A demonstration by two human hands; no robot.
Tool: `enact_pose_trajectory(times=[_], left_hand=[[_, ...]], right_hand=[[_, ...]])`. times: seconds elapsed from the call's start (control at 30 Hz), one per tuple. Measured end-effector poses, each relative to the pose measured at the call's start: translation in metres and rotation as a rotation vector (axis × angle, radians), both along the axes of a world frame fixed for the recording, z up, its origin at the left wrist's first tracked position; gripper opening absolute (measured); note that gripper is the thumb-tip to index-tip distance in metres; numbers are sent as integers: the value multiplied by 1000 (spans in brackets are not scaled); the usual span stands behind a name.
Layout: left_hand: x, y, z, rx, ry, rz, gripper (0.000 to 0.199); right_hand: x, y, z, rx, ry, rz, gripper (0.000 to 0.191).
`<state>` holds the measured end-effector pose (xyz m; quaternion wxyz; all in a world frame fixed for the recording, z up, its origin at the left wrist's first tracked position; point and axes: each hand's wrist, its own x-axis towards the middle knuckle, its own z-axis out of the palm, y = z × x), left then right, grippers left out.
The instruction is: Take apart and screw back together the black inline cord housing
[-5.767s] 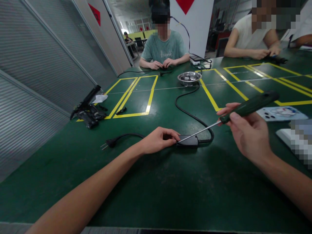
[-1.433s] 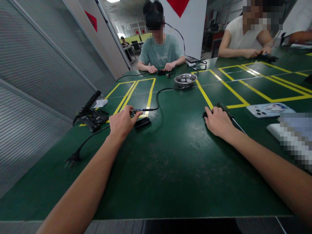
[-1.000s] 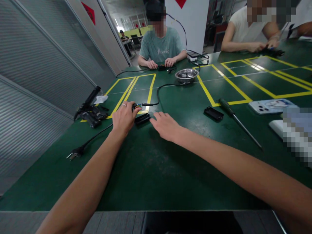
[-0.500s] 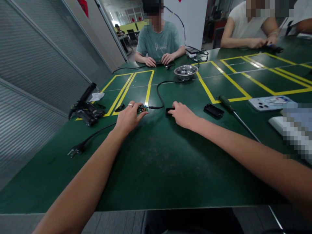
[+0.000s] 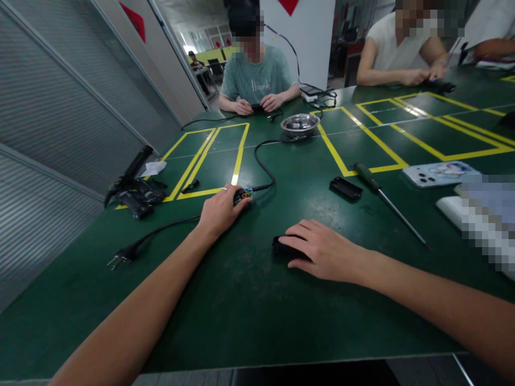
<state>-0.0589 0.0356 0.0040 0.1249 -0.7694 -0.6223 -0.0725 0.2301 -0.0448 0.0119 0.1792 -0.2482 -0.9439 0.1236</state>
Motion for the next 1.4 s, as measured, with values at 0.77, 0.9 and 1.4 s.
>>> enact_pose_trajectory(times=[0.77, 0.9, 1.4], left_hand=[[68, -67, 25, -442, -336, -692, 76], [67, -65, 21, -418, -324, -697, 65], [64, -58, 16, -321, -231, -742, 47]], right_hand=[[32, 27, 2, 63, 169, -156, 23], [31, 25, 4, 46, 147, -169, 22], [29, 25, -1, -154, 16, -227, 22]])
